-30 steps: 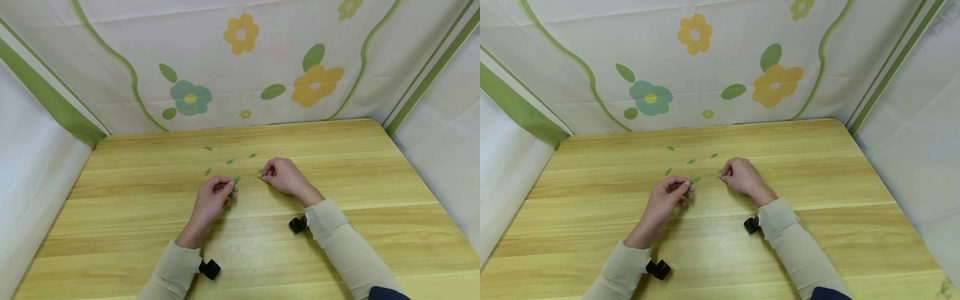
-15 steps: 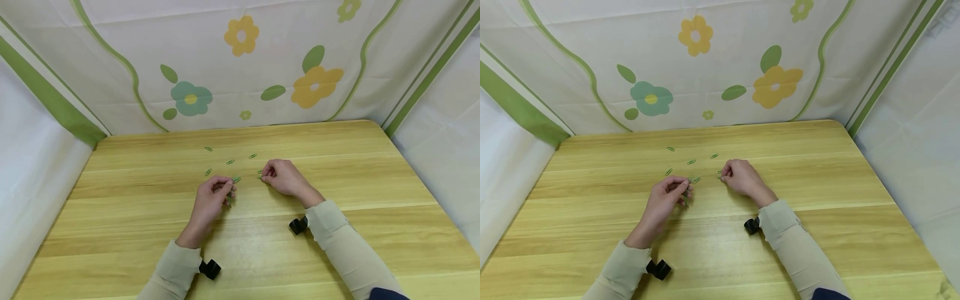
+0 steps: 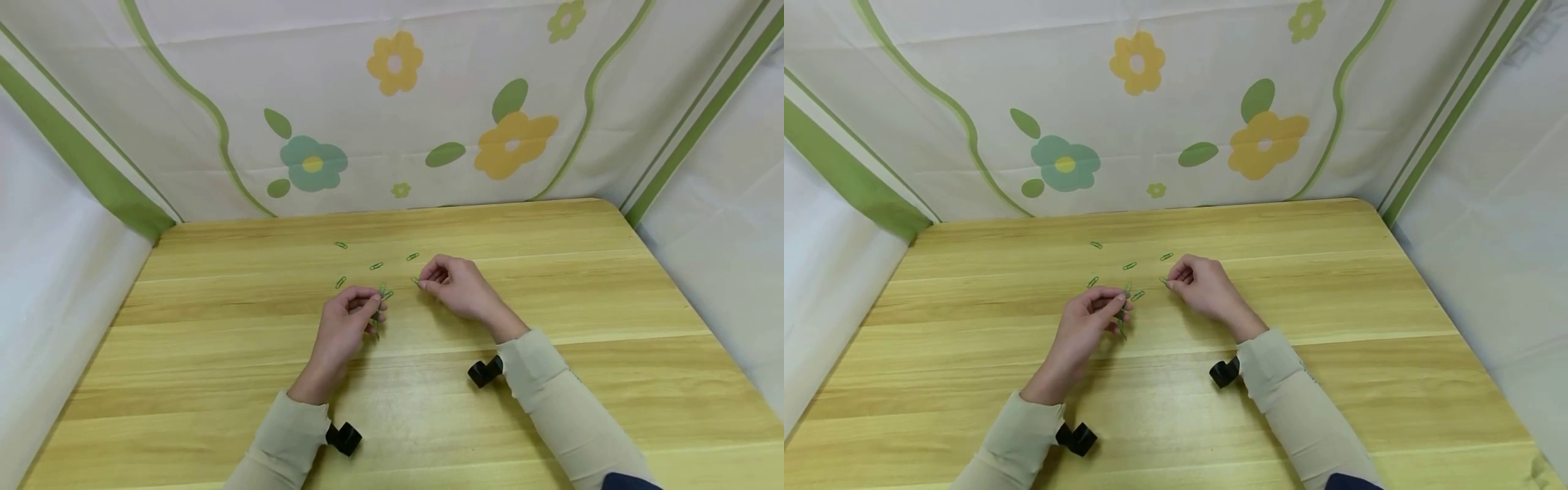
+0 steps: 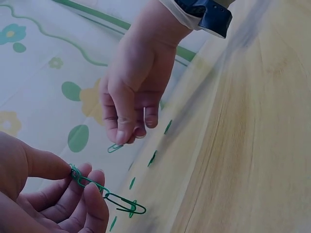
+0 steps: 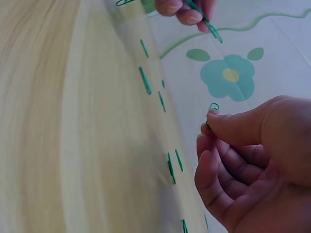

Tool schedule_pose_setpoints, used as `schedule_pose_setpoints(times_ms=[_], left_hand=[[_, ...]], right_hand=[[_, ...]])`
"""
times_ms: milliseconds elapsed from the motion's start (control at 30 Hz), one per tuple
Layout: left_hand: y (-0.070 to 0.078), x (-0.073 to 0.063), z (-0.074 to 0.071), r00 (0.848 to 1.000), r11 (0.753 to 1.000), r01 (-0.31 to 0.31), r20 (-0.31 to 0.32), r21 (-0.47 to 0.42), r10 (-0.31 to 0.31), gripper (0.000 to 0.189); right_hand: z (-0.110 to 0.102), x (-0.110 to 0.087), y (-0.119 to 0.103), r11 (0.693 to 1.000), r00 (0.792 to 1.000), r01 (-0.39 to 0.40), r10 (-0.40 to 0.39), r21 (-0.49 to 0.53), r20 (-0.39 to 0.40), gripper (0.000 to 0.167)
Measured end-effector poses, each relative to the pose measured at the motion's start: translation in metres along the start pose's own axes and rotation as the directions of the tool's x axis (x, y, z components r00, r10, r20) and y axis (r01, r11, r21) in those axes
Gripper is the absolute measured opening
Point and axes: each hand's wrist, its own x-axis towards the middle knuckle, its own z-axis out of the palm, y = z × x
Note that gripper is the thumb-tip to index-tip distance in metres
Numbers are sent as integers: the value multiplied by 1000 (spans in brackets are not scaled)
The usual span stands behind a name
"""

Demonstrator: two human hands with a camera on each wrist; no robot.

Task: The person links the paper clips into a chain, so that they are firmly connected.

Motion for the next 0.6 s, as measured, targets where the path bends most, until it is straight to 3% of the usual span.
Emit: schedule_pose_setpoints(times_ms=[233, 433, 600], left_hand=[[2, 1, 0, 1000, 1000, 5, 5, -2, -5, 20], [5, 3, 2, 1000, 1000, 11, 12, -4, -11, 20], [6, 4, 3, 1000, 1000, 6, 26, 3, -6, 22]], right_hand=[[-1, -3, -7, 994, 1000, 10, -7, 105, -26, 9], [2, -2, -9, 970, 1000, -8, 8, 244, 2, 13], [6, -2, -13, 954, 1000, 6, -9, 301, 9, 15]])
